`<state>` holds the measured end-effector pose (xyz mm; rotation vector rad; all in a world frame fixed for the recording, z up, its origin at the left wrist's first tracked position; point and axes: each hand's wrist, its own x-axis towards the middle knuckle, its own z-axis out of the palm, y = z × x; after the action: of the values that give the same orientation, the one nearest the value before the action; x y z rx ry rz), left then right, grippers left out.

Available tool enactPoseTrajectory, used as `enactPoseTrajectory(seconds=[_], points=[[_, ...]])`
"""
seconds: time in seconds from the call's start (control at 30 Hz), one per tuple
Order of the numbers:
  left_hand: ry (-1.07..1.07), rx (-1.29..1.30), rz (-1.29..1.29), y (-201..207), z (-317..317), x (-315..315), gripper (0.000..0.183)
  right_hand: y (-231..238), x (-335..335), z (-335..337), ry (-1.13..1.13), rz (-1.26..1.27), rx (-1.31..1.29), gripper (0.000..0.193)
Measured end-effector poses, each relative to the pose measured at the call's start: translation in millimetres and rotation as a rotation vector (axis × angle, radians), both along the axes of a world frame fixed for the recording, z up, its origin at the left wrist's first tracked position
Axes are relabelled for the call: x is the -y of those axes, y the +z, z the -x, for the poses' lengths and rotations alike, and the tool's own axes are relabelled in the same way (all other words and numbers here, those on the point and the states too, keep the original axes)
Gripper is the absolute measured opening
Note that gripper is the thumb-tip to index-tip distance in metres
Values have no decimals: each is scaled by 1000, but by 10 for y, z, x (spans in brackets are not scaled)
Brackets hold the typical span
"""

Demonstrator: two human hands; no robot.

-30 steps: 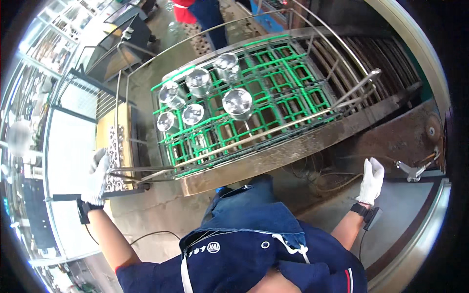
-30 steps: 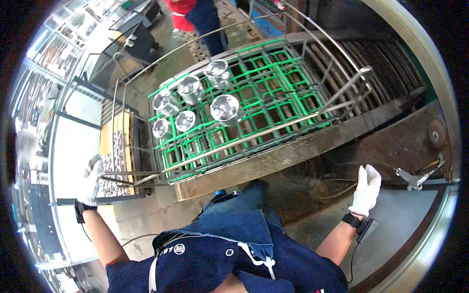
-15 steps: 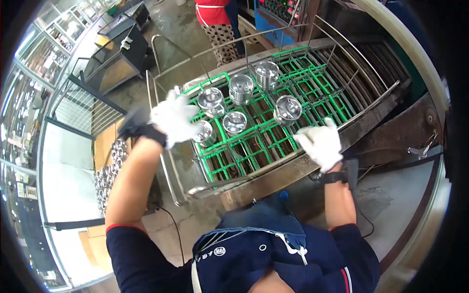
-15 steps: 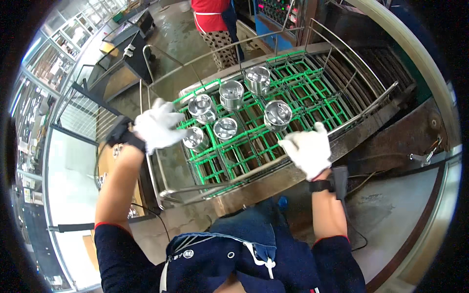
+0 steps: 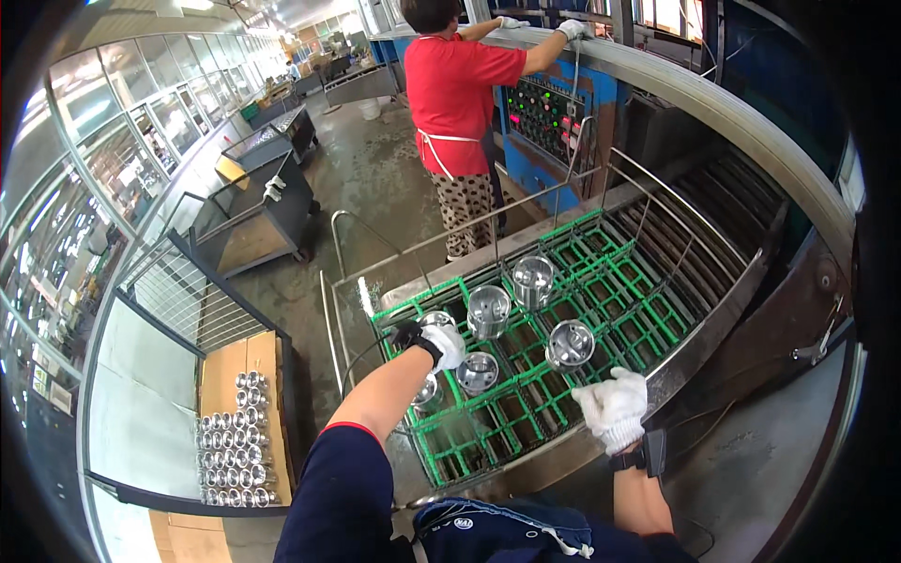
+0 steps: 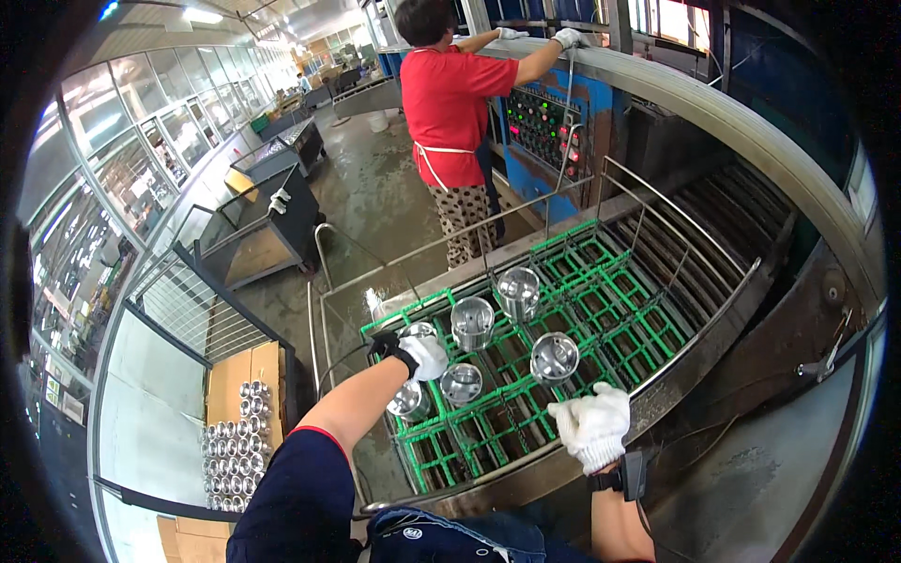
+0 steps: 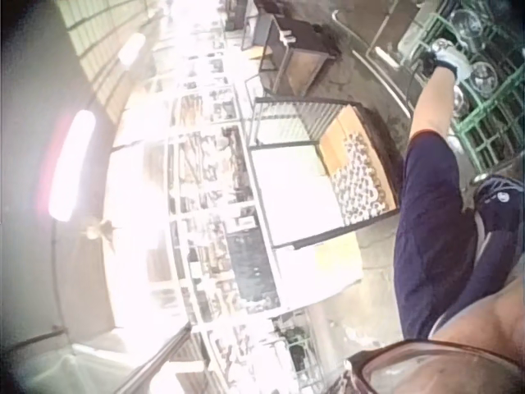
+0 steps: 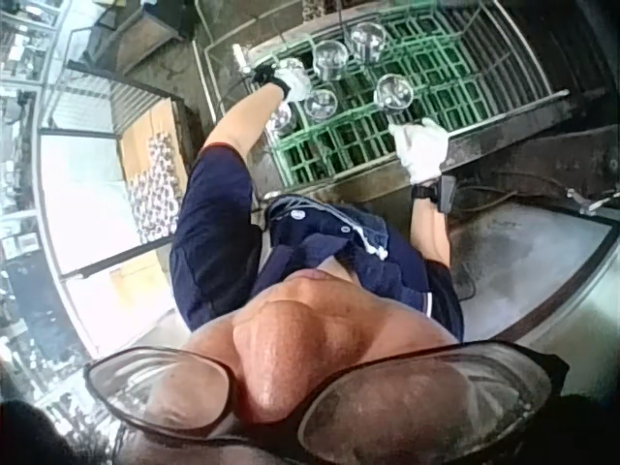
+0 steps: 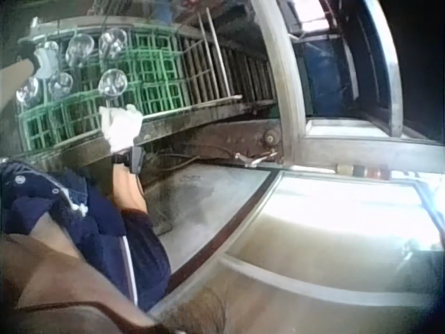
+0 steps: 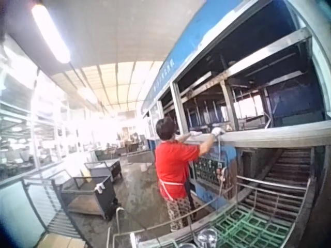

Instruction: Cleaning cylindrical metal parts using an air spray gun and organizing them on cardboard.

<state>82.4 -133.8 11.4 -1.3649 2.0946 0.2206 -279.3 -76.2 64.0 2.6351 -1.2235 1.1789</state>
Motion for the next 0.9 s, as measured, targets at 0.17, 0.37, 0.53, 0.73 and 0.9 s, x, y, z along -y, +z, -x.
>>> enactPoseTrajectory(seconds=[0.17,0.37,0.53,0.73,0.9], points=[[914,-358,211,372,-33,49,80,126,29,-119,90,-50,-8,34],[1055,-343,132,275,235,408,105,-26,59,-6,30,-109,-59,20],[588,-85,-7,110,44,518,64,114,148,-97,149,132,44,24],[1001,-259,155,562,215,199,58,51,153,-40,103,57,29,23],[873,-786,342,566,-294,-293,32,40,110,21,94,-101,-85,25]])
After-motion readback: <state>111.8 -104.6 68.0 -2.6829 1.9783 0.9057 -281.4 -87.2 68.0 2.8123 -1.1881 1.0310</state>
